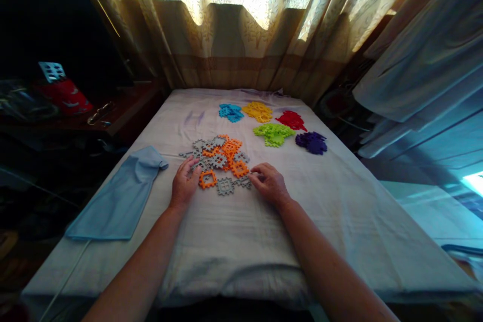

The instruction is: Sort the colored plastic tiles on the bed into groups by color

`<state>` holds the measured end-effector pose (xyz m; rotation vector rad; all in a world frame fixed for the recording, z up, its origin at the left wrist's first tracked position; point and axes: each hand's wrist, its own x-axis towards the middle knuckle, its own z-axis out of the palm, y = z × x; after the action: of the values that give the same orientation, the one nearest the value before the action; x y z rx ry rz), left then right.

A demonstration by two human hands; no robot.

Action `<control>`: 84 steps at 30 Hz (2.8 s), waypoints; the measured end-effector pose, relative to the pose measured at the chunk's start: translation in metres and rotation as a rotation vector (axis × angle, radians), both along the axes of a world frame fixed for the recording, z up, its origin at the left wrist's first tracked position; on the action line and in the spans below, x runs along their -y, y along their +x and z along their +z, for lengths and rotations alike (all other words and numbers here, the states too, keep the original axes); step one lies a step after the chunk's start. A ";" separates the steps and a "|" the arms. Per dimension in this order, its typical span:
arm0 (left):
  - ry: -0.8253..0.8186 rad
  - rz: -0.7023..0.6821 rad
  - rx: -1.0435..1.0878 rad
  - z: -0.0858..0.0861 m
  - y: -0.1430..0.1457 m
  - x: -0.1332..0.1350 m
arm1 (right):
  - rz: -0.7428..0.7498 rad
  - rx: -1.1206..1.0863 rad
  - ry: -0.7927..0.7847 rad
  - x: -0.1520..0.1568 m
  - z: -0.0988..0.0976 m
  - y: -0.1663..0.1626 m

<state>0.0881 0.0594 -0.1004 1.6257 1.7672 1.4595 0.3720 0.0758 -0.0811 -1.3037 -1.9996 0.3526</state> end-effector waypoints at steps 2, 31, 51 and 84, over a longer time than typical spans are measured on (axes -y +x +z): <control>0.007 0.003 0.016 0.002 0.000 0.003 | 0.077 0.069 -0.007 0.003 0.002 0.002; -0.051 -0.014 -0.154 0.013 0.006 0.001 | -0.204 0.132 -0.058 -0.020 0.008 0.037; -0.021 -0.058 -0.394 0.011 0.010 0.002 | 0.134 0.167 0.154 0.015 0.018 -0.024; -0.157 0.117 -0.425 0.005 0.011 0.004 | -0.610 0.110 -0.005 -0.035 -0.019 0.050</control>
<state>0.0995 0.0558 -0.0955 1.8759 2.1723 1.0372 0.4219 0.1103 -0.1001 -1.8802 -1.5768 -0.0059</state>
